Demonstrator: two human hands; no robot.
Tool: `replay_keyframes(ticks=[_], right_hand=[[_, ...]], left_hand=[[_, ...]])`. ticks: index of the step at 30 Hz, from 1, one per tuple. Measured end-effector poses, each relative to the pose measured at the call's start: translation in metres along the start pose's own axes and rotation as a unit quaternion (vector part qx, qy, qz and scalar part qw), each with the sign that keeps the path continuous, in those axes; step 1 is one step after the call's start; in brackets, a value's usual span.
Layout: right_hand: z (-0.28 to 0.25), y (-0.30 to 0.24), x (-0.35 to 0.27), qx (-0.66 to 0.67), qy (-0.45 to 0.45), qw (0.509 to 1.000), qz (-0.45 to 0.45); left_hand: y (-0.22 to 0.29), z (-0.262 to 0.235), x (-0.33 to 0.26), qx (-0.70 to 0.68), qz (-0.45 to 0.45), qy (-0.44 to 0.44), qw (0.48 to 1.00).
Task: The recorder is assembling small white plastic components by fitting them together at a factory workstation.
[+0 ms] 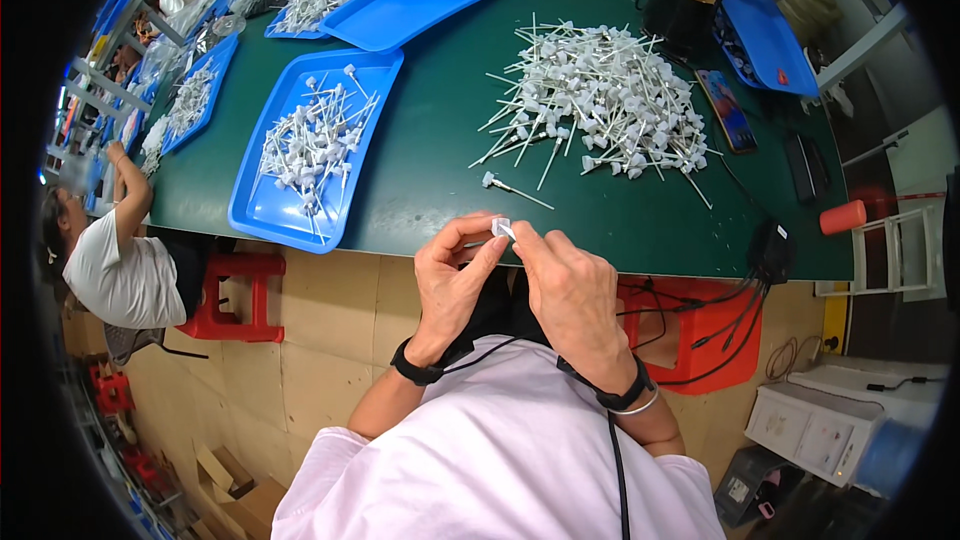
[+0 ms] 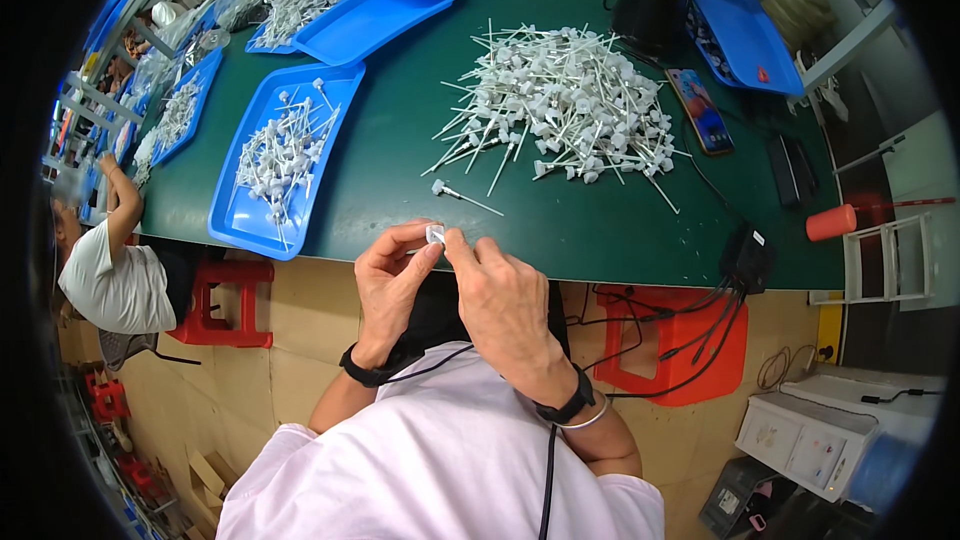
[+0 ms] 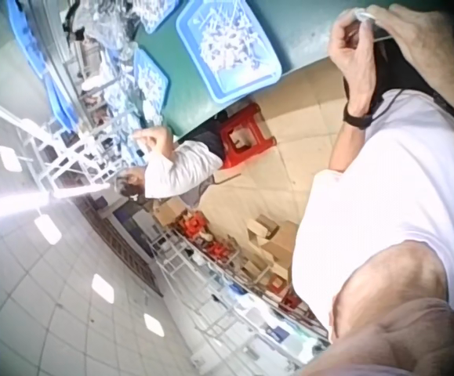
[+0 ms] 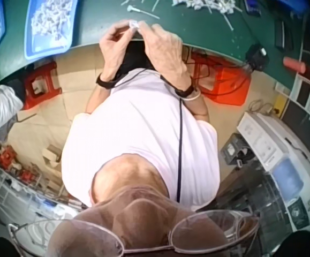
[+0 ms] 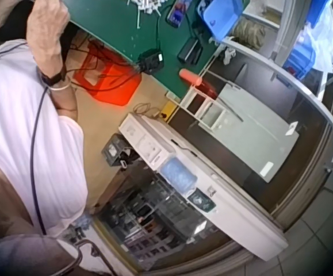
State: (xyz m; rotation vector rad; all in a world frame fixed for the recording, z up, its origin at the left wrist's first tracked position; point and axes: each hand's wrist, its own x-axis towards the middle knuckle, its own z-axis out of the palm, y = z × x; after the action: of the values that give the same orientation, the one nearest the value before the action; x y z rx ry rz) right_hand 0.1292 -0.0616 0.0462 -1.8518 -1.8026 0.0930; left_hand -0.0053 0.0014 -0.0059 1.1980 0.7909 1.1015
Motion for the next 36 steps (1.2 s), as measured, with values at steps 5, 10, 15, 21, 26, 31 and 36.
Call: replay_keyframes(ticks=[5,10,15,21,26,31,36], right_hand=[[0.0020,-0.0010,-0.0013,-0.007,-0.003,1.000,0.014],[-0.0002,0.0028,-0.0009,0.005,0.006,1.000,0.019],[-0.0015,0.0060,0.0004,0.059,0.018,0.998,-0.001],[-0.0003,0.0064,0.0006,0.073,0.009,0.997,0.008],[-0.0004,0.0066,0.0007,0.084,0.007,0.996,0.011],[-0.0001,0.0075,0.0007,0.091,0.007,0.996,0.013],[-0.0017,0.0066,0.0006,0.092,0.005,0.996,0.016]], left_hand=[[0.0002,0.0035,-0.0032,0.002,-0.004,0.015,1.000],[-0.0038,0.0027,-0.0045,-0.016,-0.018,0.012,1.000],[-0.0037,0.0004,-0.0013,-0.043,-0.042,-0.016,0.998],[-0.0053,0.0008,-0.0011,-0.060,-0.039,-0.026,0.997],[-0.0058,0.0008,-0.0011,-0.064,-0.040,-0.027,0.997],[-0.0072,0.0006,-0.0012,-0.062,-0.036,-0.029,0.997],[-0.0069,0.0011,-0.0020,-0.061,-0.037,-0.028,0.997]])
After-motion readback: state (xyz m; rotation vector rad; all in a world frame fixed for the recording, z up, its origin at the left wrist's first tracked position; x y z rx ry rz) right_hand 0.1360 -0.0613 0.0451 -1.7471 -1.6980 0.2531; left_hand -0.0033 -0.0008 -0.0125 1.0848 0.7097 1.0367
